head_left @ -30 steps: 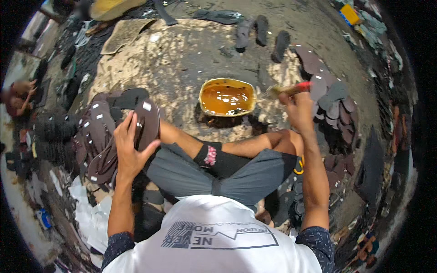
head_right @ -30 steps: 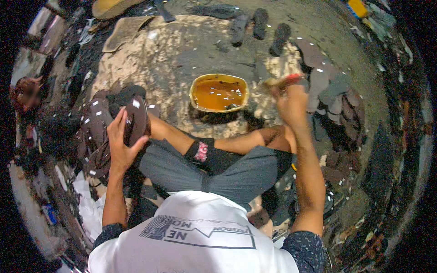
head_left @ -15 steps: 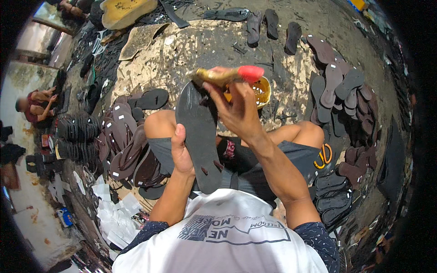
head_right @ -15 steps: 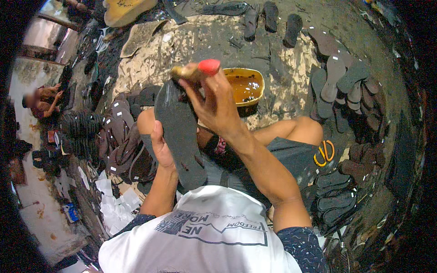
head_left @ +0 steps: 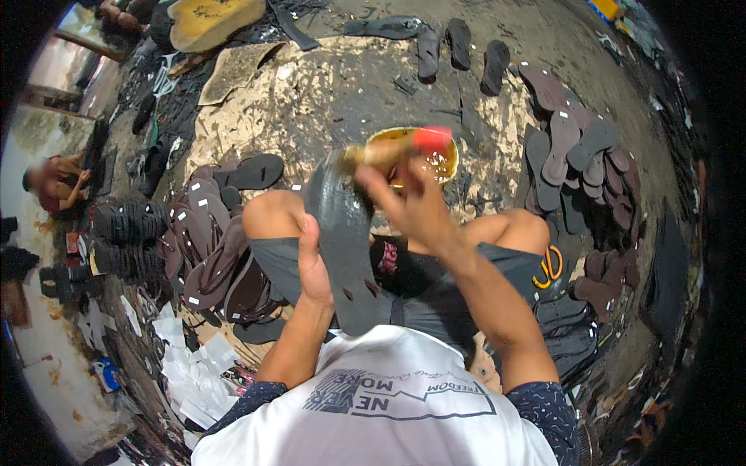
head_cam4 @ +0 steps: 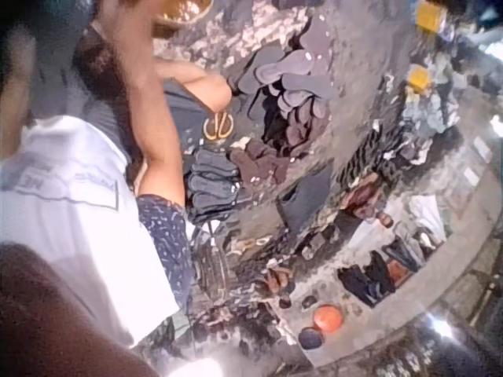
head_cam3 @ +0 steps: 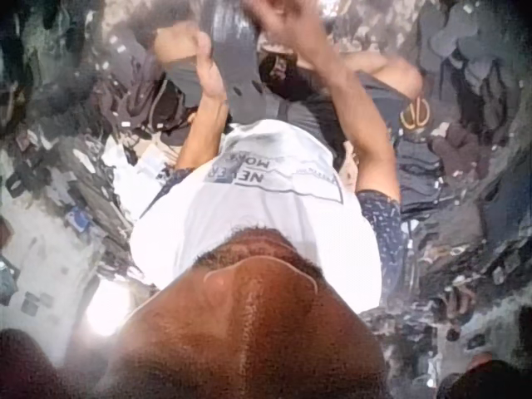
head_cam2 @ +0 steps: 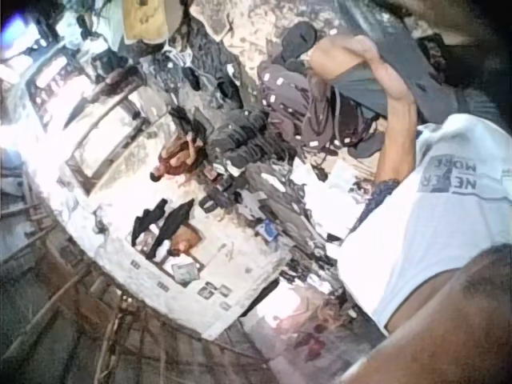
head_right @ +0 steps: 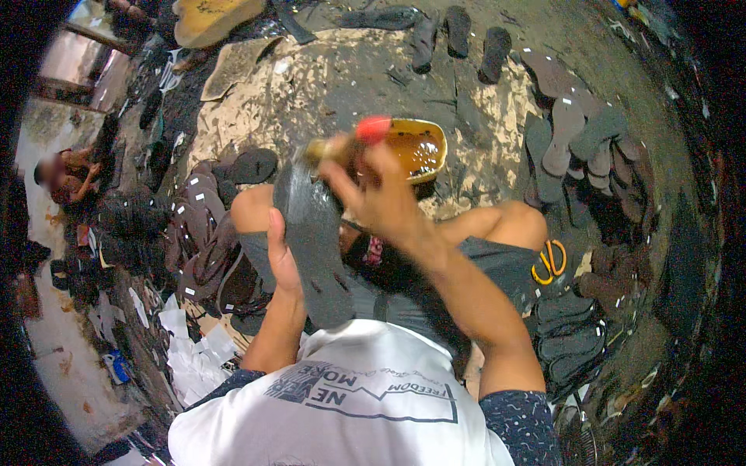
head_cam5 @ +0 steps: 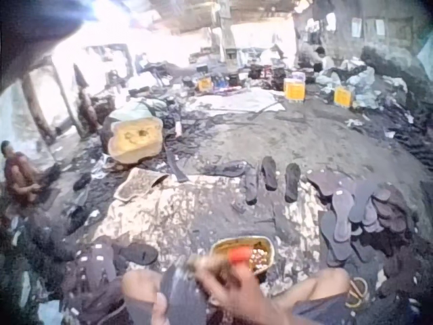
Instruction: The person sits on the floor and assembles shoe parts by hand. They pick up insoles and soles, align them, and apply adhesive with a brush to bond the components together.
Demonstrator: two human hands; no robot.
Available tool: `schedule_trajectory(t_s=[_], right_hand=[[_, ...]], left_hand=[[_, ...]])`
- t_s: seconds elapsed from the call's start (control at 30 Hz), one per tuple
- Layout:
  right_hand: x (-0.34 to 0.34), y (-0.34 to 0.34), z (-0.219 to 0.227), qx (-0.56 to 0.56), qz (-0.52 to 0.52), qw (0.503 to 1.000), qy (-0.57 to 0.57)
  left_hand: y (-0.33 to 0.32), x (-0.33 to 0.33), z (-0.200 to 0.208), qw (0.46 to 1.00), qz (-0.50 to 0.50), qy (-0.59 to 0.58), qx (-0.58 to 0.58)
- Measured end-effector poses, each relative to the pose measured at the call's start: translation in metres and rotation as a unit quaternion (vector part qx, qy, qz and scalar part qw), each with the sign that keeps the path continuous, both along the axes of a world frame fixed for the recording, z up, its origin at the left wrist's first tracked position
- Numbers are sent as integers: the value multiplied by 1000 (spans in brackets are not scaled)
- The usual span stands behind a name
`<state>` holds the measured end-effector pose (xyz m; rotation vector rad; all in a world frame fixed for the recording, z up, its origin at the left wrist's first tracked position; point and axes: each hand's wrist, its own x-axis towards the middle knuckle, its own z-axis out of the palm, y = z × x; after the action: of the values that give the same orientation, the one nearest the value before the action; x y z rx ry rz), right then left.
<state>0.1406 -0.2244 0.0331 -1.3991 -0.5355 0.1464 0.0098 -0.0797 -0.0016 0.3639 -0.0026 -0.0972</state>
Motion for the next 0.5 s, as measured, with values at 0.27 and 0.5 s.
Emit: schedule_trajectory(t_s=[0.27, 0.5], right_hand=[[31, -66, 27, -6, -174, 979, 105], [-70, -19, 11, -112, -22, 993, 15]], left_hand=[[-44, -59, 41, 961, 56, 179, 203], [4, 45, 39, 992, 103, 63, 40]])
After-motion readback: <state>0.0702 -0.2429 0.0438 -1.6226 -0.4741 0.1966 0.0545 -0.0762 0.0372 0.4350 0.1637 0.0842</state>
